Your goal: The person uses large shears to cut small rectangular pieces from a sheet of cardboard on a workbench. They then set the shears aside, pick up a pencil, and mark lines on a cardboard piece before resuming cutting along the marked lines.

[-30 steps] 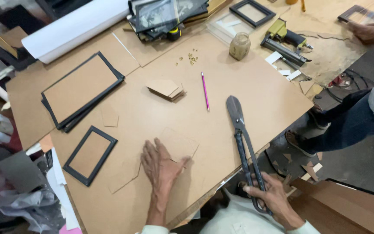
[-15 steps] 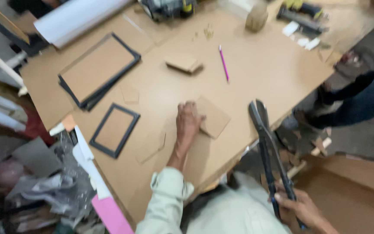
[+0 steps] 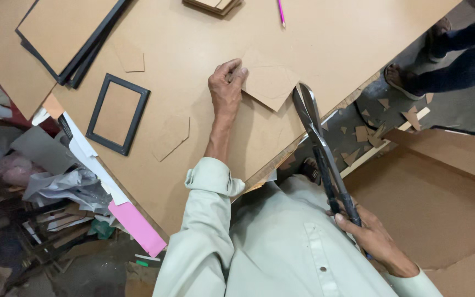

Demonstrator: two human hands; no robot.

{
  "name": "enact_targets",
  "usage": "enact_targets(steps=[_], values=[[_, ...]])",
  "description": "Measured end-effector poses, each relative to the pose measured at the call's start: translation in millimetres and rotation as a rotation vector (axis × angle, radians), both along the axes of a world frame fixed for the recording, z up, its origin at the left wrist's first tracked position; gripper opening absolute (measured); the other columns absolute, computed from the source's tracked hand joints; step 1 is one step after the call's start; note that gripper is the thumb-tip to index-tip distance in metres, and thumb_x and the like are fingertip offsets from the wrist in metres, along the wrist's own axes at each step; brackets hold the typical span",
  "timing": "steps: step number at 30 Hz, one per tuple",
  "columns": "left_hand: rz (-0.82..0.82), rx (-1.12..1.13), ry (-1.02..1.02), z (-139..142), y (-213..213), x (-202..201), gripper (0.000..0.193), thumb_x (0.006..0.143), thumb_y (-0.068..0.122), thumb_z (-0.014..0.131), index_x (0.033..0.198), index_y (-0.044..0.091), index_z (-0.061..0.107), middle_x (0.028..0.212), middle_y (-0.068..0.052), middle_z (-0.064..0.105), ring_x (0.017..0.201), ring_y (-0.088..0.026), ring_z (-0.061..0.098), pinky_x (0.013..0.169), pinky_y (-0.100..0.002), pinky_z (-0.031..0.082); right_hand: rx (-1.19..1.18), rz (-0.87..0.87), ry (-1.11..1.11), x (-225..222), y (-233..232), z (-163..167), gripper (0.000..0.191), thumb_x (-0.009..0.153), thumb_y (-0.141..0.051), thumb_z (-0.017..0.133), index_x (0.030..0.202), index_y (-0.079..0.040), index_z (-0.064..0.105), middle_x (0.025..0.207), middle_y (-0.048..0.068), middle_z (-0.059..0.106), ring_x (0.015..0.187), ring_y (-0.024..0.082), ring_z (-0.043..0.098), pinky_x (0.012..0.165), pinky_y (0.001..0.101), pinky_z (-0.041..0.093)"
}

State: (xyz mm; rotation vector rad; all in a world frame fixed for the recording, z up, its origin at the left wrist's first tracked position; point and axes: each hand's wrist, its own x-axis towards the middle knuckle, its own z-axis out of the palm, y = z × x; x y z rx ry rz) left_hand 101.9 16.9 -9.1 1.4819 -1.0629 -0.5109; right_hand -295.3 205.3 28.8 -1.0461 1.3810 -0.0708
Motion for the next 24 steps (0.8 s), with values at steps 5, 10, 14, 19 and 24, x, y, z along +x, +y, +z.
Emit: enact_targets(steps=[5, 10, 14, 19, 24], values=[[-0.029, 0.066, 0.048, -6, 1, -9, 0.029, 0.09, 0.011, 0.075, 0.116, -0.004, 0.073, 0.108, -0.011, 0.071, 0.099, -0.019, 0.071, 0.09, -0.03, 0.059, -0.013, -0.015, -0.009, 16, -8, -1, 0.062, 0.087, -0.03, 0.066, 0.145, -0.012, 0.054, 0.123, 0.011, 0.075, 0.122, 0.022, 0.064, 0.108, 0.0384, 0.045], [-0.022, 0.082, 0.092, -5, 2, -10, 0.029, 0.09, 0.01, 0.074, 0.115, -0.004, 0.073, 0.106, -0.01, 0.07, 0.098, -0.019, 0.07, 0.088, -0.03, 0.059, -0.013, -0.024, 0.011, 31, -13, 5, 0.066, 0.086, -0.031, 0.065, 0.148, -0.014, 0.05, 0.125, 0.01, 0.072, 0.124, 0.021, 0.062, 0.107, 0.0384, 0.044], [-0.03, 0.068, 0.065, -5, 2, -11, 0.029, 0.09, 0.009, 0.075, 0.115, -0.004, 0.073, 0.105, -0.01, 0.07, 0.098, -0.019, 0.07, 0.089, -0.03, 0.059, -0.045, -0.034, -0.007, 33, -13, 5, 0.062, 0.088, -0.032, 0.065, 0.146, -0.013, 0.053, 0.124, 0.01, 0.073, 0.124, 0.022, 0.063, 0.108, 0.0395, 0.044], [-0.018, 0.071, 0.015, -9, 2, -13, 0.029, 0.09, 0.011, 0.075, 0.115, -0.003, 0.073, 0.106, -0.01, 0.07, 0.1, -0.019, 0.071, 0.092, -0.031, 0.059, -0.077, -0.003, 0.048, 36, -11, 1, 0.064, 0.087, -0.034, 0.064, 0.149, -0.019, 0.051, 0.121, 0.008, 0.073, 0.12, 0.02, 0.064, 0.106, 0.0392, 0.046], [-0.034, 0.076, 0.012, -9, 4, -12, 0.028, 0.09, 0.011, 0.075, 0.115, -0.002, 0.073, 0.107, -0.011, 0.07, 0.103, -0.021, 0.071, 0.096, -0.032, 0.058, -0.071, -0.041, 0.013, 41, -10, 0, 0.069, 0.087, -0.032, 0.064, 0.153, -0.021, 0.048, 0.112, 0.009, 0.069, 0.11, 0.021, 0.065, 0.1, 0.0387, 0.048]])
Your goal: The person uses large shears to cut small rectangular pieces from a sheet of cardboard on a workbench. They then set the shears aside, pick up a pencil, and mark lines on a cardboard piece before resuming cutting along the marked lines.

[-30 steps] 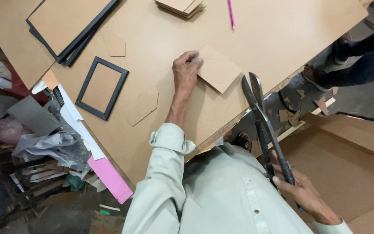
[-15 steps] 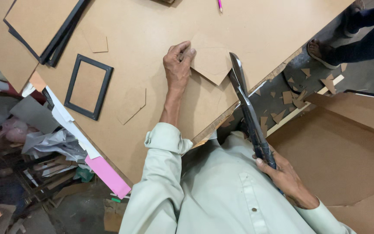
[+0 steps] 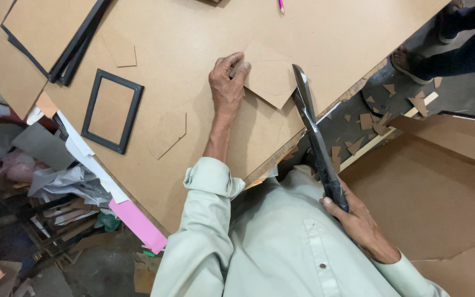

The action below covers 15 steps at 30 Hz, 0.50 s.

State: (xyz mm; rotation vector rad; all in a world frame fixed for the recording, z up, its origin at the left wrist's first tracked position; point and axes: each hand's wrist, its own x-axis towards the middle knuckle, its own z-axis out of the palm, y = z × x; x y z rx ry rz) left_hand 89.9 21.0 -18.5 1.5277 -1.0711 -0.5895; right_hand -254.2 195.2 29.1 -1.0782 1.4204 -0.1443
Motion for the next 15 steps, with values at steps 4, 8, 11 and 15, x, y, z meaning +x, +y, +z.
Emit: enact_targets(steps=[4, 8, 11, 15], values=[[-0.019, 0.013, 0.011, 7, 0, -1, 0.03, 0.091, 0.012, 0.074, 0.117, -0.002, 0.072, 0.109, -0.012, 0.069, 0.102, -0.022, 0.071, 0.093, -0.033, 0.059, -0.132, 0.023, -0.054, 3, 0, 2, 0.066, 0.088, -0.034, 0.063, 0.149, -0.017, 0.045, 0.116, -0.002, 0.064, 0.108, 0.014, 0.059, 0.095, 0.0349, 0.044], [-0.039, 0.107, -0.068, 15, -3, -2, 0.045, 0.086, 0.016, 0.079, 0.125, -0.003, 0.067, 0.113, -0.015, 0.069, 0.104, -0.022, 0.07, 0.093, -0.033, 0.059, -0.013, 0.016, 0.035, 6, 0, -1, 0.054, 0.092, -0.038, 0.062, 0.139, -0.014, 0.058, 0.089, 0.009, 0.059, 0.085, 0.02, 0.057, 0.082, 0.0396, 0.048], [-0.095, 0.123, -0.086, 19, -4, -1, 0.058, 0.081, 0.018, 0.084, 0.131, -0.005, 0.063, 0.122, -0.019, 0.069, 0.111, -0.025, 0.07, 0.098, -0.034, 0.056, -0.019, 0.056, 0.086, 5, 1, -8, 0.053, 0.091, -0.041, 0.061, 0.137, -0.015, 0.057, 0.086, 0.009, 0.06, 0.081, 0.02, 0.057, 0.08, 0.0387, 0.048], [-0.168, 0.093, 0.012, 20, -3, 0, 0.064, 0.082, 0.018, 0.085, 0.135, -0.008, 0.06, 0.132, -0.023, 0.069, 0.121, -0.027, 0.069, 0.107, -0.034, 0.053, -0.178, 0.087, -0.012, 2, 7, -24, 0.057, 0.09, -0.04, 0.06, 0.139, -0.012, 0.054, 0.095, 0.002, 0.063, 0.085, 0.017, 0.059, 0.082, 0.0358, 0.047]])
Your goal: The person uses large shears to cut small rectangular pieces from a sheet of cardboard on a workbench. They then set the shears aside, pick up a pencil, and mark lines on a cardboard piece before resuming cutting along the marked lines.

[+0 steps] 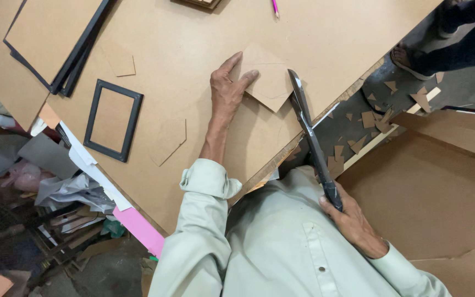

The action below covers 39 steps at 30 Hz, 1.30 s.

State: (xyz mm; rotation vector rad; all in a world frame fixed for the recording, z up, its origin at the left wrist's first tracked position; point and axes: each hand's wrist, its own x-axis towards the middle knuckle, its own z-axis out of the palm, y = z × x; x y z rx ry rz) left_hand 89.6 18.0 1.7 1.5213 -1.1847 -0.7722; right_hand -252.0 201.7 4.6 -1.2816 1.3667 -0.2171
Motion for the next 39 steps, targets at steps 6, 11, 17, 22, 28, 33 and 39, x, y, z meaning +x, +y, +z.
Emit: enact_targets(steps=[6, 11, 17, 22, 28, 33, 39], values=[[-0.018, -0.122, -0.103, 4, -2, -1, 0.06, 0.086, 0.011, 0.087, 0.135, -0.012, 0.062, 0.131, -0.026, 0.068, 0.12, -0.029, 0.067, 0.105, -0.037, 0.052, 0.116, -0.011, 0.12, 3, 8, -15, 0.05, 0.096, -0.04, 0.061, 0.135, -0.01, 0.059, 0.089, 0.017, 0.061, 0.085, 0.026, 0.06, 0.082, 0.0437, 0.053], [-0.041, 0.097, 0.165, 9, 3, -4, 0.055, 0.085, 0.01, 0.077, 0.134, -0.008, 0.06, 0.108, -0.017, 0.074, 0.068, -0.014, 0.07, 0.048, -0.024, 0.058, 0.093, -0.103, -0.01, 8, 0, 2, 0.07, 0.089, -0.039, 0.061, 0.152, -0.017, 0.042, 0.097, 0.009, 0.07, 0.094, 0.021, 0.068, 0.088, 0.0386, 0.052], [-0.076, 0.117, 0.163, 11, 3, -2, 0.055, 0.087, 0.012, 0.076, 0.136, -0.006, 0.059, 0.101, -0.016, 0.077, 0.06, -0.011, 0.068, 0.046, -0.022, 0.056, -0.027, -0.025, 0.079, 20, -12, 11, 0.056, 0.091, -0.041, 0.06, 0.137, -0.01, 0.056, 0.101, 0.006, 0.068, 0.095, 0.019, 0.064, 0.085, 0.0378, 0.05], [-0.1, 0.08, 0.182, 5, 2, -1, 0.054, 0.087, 0.011, 0.077, 0.135, -0.006, 0.059, 0.107, -0.016, 0.076, 0.062, -0.01, 0.07, 0.046, -0.022, 0.058, 0.11, -0.058, 0.186, 24, -9, -6, 0.044, 0.095, -0.042, 0.058, 0.119, -0.006, 0.062, 0.07, 0.01, 0.059, 0.066, 0.02, 0.057, 0.064, 0.0411, 0.05], [-0.08, 0.091, 0.131, -1, 3, -2, 0.053, 0.087, 0.011, 0.077, 0.135, -0.005, 0.06, 0.103, -0.017, 0.077, 0.06, -0.011, 0.07, 0.045, -0.021, 0.058, 0.093, -0.098, 0.144, 33, -3, -23, 0.036, 0.096, -0.039, 0.059, 0.108, -0.006, 0.066, 0.06, 0.008, 0.05, 0.052, 0.018, 0.051, 0.05, 0.0373, 0.045], [-0.069, 0.158, 0.061, 8, 7, 1, 0.053, 0.087, 0.014, 0.074, 0.136, -0.001, 0.06, 0.102, -0.016, 0.076, 0.065, -0.015, 0.07, 0.052, -0.027, 0.059, 0.161, -0.165, 0.0, 20, -2, -23, 0.029, 0.092, -0.033, 0.062, 0.1, -0.005, 0.066, 0.061, 0.004, 0.051, 0.05, 0.016, 0.052, 0.047, 0.0366, 0.046], [-0.231, -0.015, -0.729, 40, -2, 14, 0.067, 0.072, 0.025, 0.085, 0.135, 0.011, 0.066, 0.135, -0.019, 0.054, 0.121, -0.03, 0.051, 0.103, -0.047, 0.047, 0.106, -0.102, -0.045, -21, 10, -19, 0.039, 0.095, -0.037, 0.064, 0.095, 0.002, 0.065, 0.067, 0.008, 0.065, 0.058, 0.016, 0.066, 0.056, 0.0329, 0.058]])
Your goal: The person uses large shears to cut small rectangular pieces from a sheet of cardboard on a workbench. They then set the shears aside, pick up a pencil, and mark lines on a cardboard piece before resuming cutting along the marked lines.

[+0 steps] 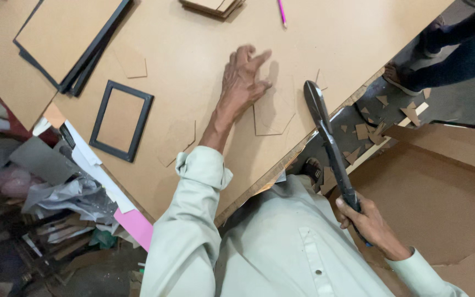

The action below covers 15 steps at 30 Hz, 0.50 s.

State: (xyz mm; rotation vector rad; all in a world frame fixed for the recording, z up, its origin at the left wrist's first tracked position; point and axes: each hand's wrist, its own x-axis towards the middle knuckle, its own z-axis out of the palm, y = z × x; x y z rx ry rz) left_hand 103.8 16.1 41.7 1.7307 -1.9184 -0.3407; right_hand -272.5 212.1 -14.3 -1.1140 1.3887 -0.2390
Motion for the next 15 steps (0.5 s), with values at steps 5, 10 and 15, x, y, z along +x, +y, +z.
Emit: enact_targets(steps=[5, 10, 15], values=[[0.467, 0.18, -0.054, 16, 53, -39, 0.095, 0.062, 0.05, 0.091, 0.126, -0.009, 0.053, 0.139, -0.028, 0.041, 0.124, -0.039, 0.045, 0.1, -0.052, 0.042, 0.127, -0.016, 0.089, -13, 13, 6, 0.037, 0.097, -0.032, 0.064, 0.113, 0.002, 0.07, 0.092, 0.019, 0.077, 0.069, 0.031, 0.058, 0.063, 0.0459, 0.045], [0.488, 0.13, -0.088, 8, 85, -98, 0.099, 0.057, 0.05, 0.095, 0.114, -0.018, 0.052, 0.138, -0.03, 0.038, 0.126, -0.043, 0.039, 0.108, -0.057, 0.033, 0.11, -0.021, 0.061, -23, 19, 17, 0.04, 0.089, -0.035, 0.064, 0.113, -0.003, 0.069, 0.099, 0.017, 0.078, 0.097, 0.024, 0.076, 0.09, 0.037, 0.058], [0.507, 0.255, 0.068, 0, 71, -94, 0.087, 0.06, 0.025, 0.092, 0.123, -0.012, 0.045, 0.123, -0.024, 0.051, 0.113, -0.035, 0.053, 0.093, -0.048, 0.048, 0.076, 0.069, 0.215, -25, 14, 33, 0.044, 0.089, -0.043, 0.067, 0.113, -0.007, 0.072, 0.1, 0.018, 0.073, 0.1, 0.029, 0.071, 0.091, 0.0439, 0.055]])
